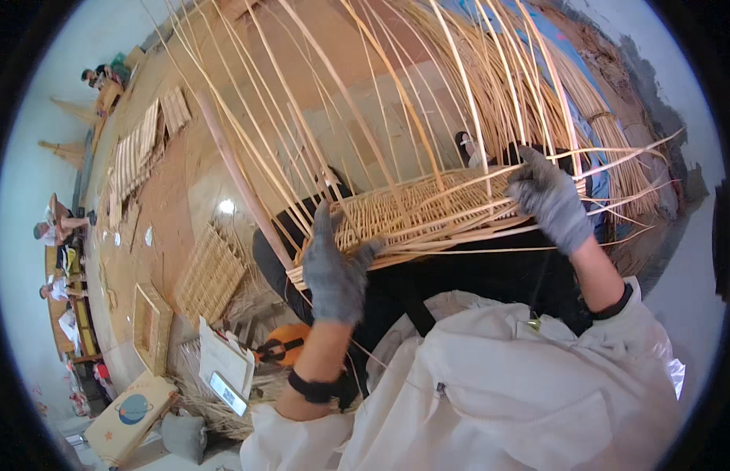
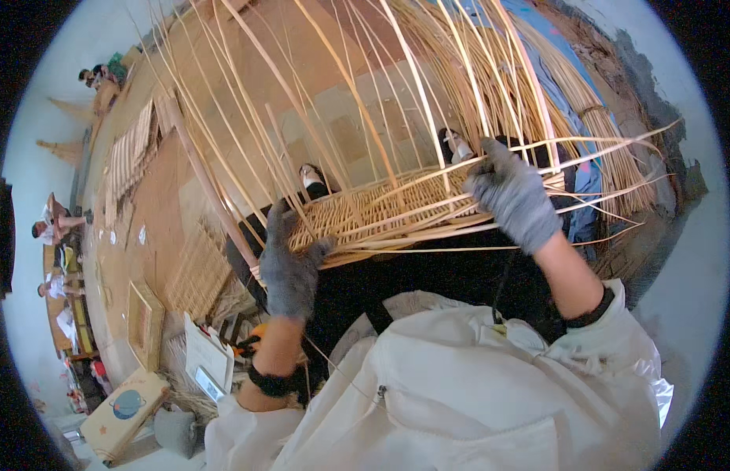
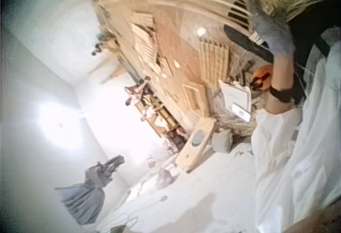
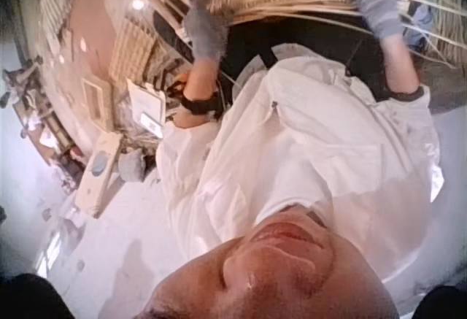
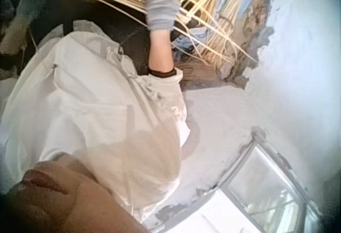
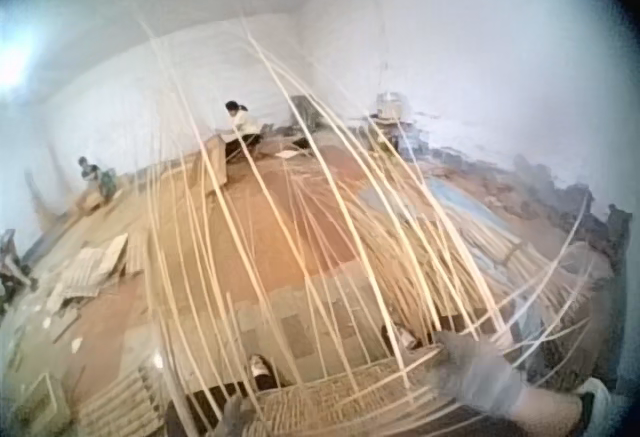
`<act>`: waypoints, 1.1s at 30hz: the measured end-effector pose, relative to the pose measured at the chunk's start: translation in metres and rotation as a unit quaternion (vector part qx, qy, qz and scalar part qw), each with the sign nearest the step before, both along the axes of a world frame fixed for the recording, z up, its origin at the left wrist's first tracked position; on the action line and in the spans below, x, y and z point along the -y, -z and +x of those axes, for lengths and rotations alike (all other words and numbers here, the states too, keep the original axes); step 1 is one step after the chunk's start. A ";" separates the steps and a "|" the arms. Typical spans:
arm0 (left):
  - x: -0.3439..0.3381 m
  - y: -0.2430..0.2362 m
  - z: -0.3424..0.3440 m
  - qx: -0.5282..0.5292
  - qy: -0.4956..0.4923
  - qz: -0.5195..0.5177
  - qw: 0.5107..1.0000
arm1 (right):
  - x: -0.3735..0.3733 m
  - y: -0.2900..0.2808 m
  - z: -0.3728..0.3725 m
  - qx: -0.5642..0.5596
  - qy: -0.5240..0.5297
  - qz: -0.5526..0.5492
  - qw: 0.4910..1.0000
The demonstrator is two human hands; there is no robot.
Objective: The person is weaving a large basket or container using long strips of wood or wicker.
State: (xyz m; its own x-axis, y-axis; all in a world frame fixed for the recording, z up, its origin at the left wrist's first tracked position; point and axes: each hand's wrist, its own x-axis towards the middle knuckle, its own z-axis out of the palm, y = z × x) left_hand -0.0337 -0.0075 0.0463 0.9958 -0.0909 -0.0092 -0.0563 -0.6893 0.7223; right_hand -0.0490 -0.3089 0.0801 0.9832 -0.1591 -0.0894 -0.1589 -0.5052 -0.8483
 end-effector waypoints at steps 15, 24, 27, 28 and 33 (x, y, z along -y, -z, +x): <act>0.026 0.050 0.027 0.372 0.094 0.260 0.886 | -0.072 0.065 0.023 0.312 -0.145 -0.410 0.845; 0.017 0.031 0.013 0.185 0.195 0.277 0.922 | -0.098 0.004 0.019 0.215 -0.197 -0.303 0.907; 0.028 0.027 0.006 0.190 0.218 0.297 0.910 | -0.124 0.017 0.101 0.164 -0.219 -0.134 0.952; 0.030 0.029 0.005 0.190 0.198 0.287 0.918 | -0.131 0.013 0.124 0.005 -0.291 -0.165 0.942; 0.028 0.025 0.011 0.148 0.156 0.271 0.938 | -0.156 0.062 0.139 0.271 -0.115 0.164 0.942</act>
